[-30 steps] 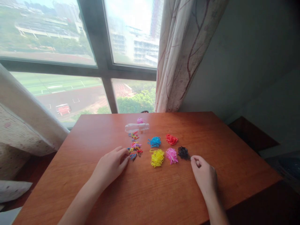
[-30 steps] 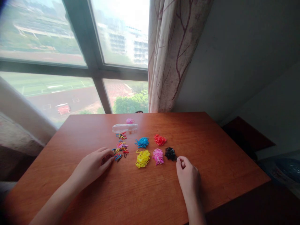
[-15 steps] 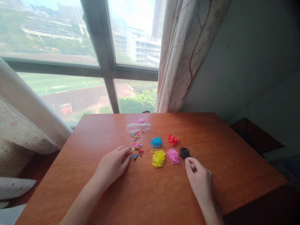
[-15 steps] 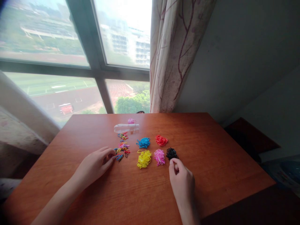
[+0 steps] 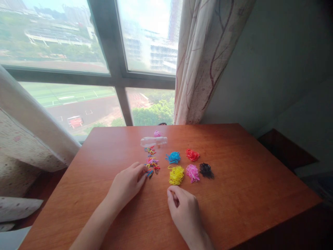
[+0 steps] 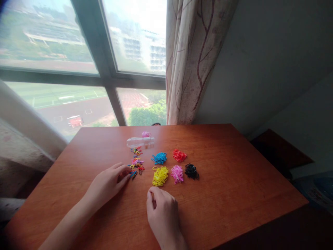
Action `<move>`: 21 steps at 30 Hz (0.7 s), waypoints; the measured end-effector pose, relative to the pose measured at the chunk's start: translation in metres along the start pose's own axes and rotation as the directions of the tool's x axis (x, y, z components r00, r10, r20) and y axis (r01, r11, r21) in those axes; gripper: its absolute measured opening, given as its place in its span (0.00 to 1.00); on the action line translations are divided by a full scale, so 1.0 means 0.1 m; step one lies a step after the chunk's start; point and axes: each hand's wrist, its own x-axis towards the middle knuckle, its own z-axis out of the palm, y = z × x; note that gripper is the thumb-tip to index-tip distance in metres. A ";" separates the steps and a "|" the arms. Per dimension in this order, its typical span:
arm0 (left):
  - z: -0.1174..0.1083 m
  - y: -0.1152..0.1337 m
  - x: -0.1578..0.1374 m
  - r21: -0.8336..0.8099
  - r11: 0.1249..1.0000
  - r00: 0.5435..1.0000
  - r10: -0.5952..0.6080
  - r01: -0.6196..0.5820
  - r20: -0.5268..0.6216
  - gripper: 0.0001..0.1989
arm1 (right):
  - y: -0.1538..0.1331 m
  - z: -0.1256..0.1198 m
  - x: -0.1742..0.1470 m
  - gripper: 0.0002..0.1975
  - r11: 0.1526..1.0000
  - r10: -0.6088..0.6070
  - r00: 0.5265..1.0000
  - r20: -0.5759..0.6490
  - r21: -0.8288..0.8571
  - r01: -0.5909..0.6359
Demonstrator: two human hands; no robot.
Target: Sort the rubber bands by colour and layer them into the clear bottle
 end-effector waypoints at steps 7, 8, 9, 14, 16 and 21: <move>-0.03 0.00 0.01 -0.017 1.000 0.999 -0.012 0.012 -0.033 0.12 | 0.00 0.05 -0.07 0.11 0.998 -0.044 0.999 0.005 -0.049 0.044; -0.03 0.00 0.01 -0.024 1.000 0.999 -0.010 0.009 -0.043 0.12 | 0.00 0.05 -0.08 0.11 0.998 -0.043 0.999 0.011 -0.052 0.043; -0.04 0.01 0.01 -0.031 1.000 0.999 -0.004 0.003 -0.051 0.11 | 0.00 0.05 -0.08 0.11 0.998 -0.042 0.999 0.020 -0.055 0.043; -0.06 0.19 0.13 -0.035 0.996 0.994 0.085 -0.087 -0.061 0.11 | -0.02 0.05 -0.06 0.11 0.998 -0.047 0.997 0.067 -0.037 0.050; -0.08 0.36 0.24 -0.018 0.989 0.988 0.147 -0.148 -0.057 0.11 | -0.02 0.05 -0.06 0.10 0.999 -0.044 0.996 0.080 -0.020 0.046; -0.10 0.87 0.72 0.049 0.963 0.964 0.262 -0.264 0.034 0.11 | -0.03 0.04 -0.04 0.11 1.000 -0.024 0.997 0.076 -0.005 0.024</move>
